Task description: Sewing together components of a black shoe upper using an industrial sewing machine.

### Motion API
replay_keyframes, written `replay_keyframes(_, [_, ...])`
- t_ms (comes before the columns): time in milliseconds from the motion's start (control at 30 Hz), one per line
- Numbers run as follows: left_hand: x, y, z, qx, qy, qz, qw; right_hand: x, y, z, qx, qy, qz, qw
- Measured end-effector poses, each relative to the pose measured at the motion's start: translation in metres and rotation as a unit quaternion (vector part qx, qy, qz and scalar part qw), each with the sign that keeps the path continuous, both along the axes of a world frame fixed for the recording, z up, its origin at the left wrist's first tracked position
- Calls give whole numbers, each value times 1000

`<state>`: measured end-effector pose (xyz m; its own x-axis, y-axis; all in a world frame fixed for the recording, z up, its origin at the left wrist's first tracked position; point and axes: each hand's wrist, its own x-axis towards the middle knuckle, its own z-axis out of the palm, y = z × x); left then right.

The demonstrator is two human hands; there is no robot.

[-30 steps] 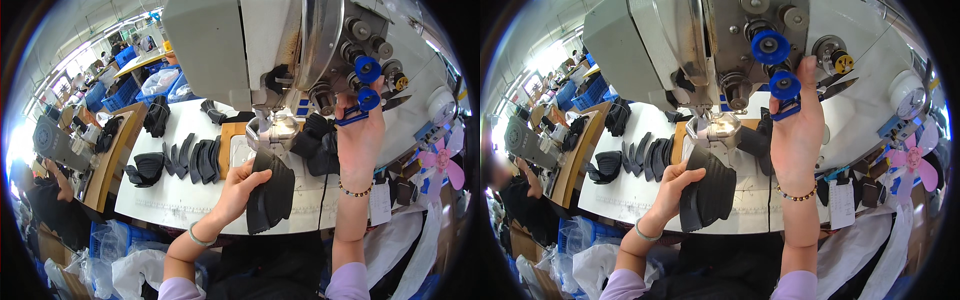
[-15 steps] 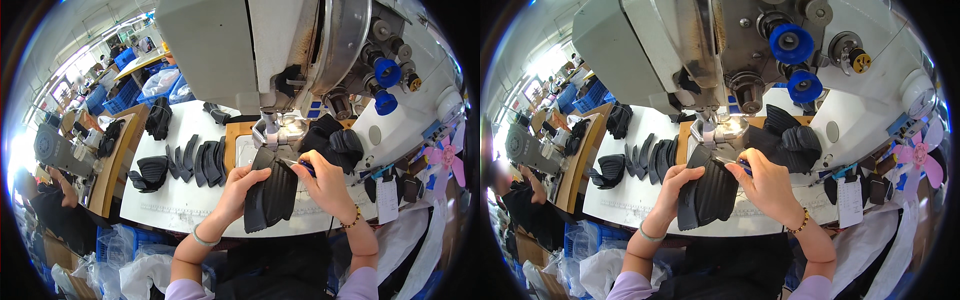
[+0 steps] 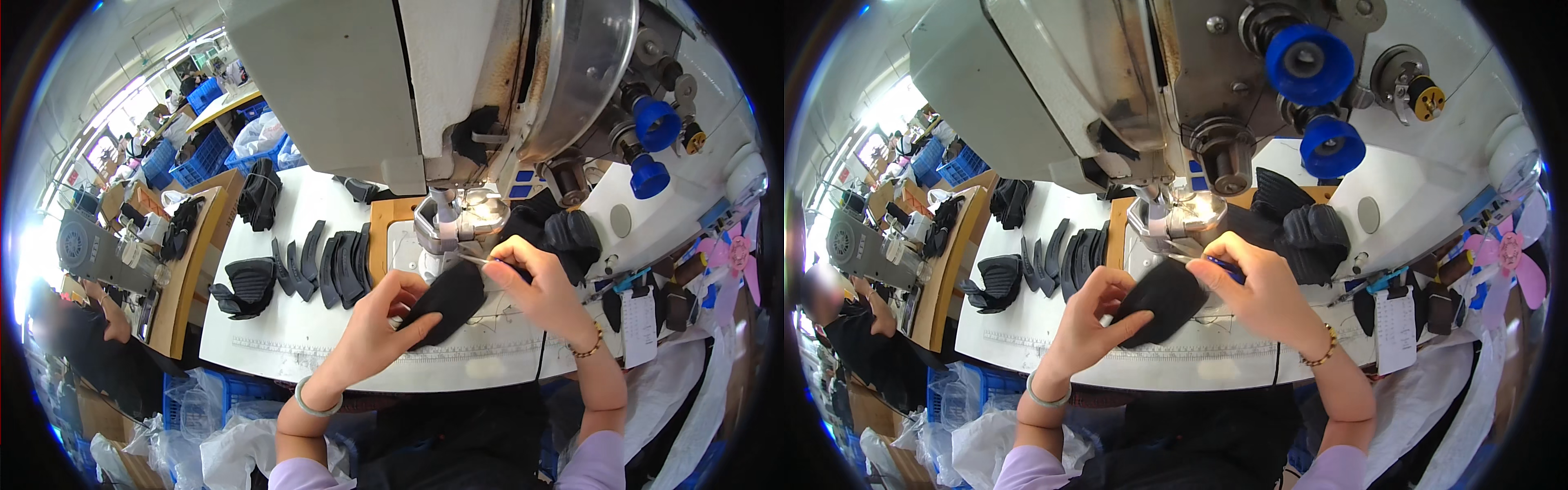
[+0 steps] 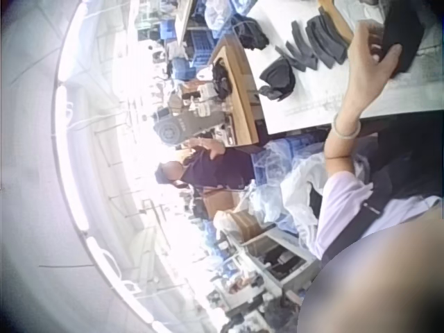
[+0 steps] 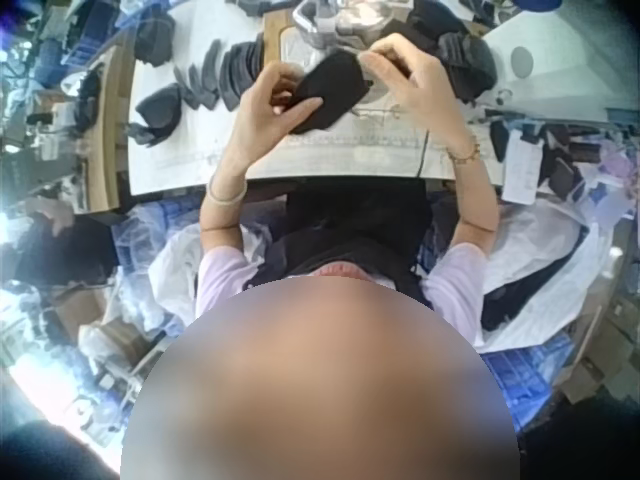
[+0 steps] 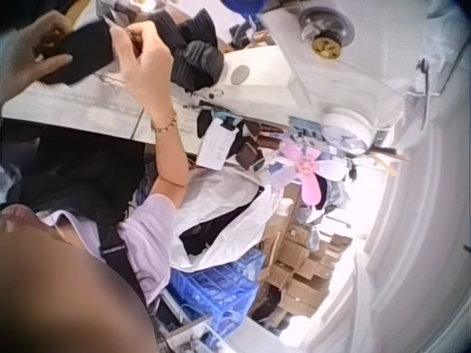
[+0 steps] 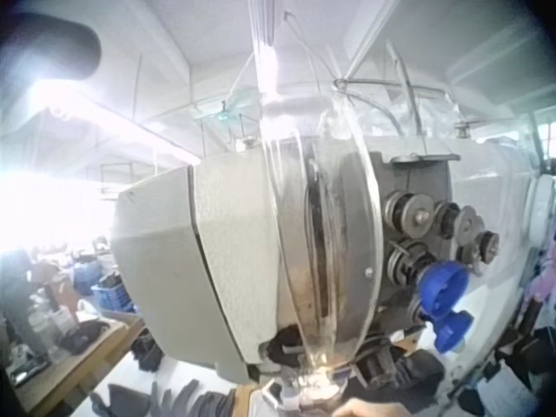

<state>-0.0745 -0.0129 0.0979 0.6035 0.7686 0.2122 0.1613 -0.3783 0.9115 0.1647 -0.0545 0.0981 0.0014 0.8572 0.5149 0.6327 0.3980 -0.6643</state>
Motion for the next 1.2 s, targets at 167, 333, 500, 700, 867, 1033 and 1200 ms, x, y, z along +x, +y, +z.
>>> replay_keyframes(167, [-11, -1, 7, 382, 77, 29, 920, 14, -2, 18, -341, 284, 123, 888])
replay_keyframes(333, [-17, 11, 12, 437, 88, -16, 895, 20, 3, 26, -414, 279, 148, 854])
replay_keyframes(500, [-16, 16, 14, 400, 89, -42, 911, 11, 13, 16, -452, 286, 202, 821])
replay_keyframes(700, [-36, 19, -8, -1, -190, -122, 974, 15, -4, 1, -144, 168, 83, 972])
replay_keyframes(867, [-36, 12, -49, -381, -160, -48, 909, 31, 20, -5, 16, 43, -38, 998])
replay_keyframes(1033, [-30, 17, -67, -261, -29, 40, 964, 29, 54, -18, -84, 104, 99, 986])
replay_keyframes(1200, [-39, 34, -56, -134, -13, 93, 987, 20, 45, -29, -83, 348, 101, 928])
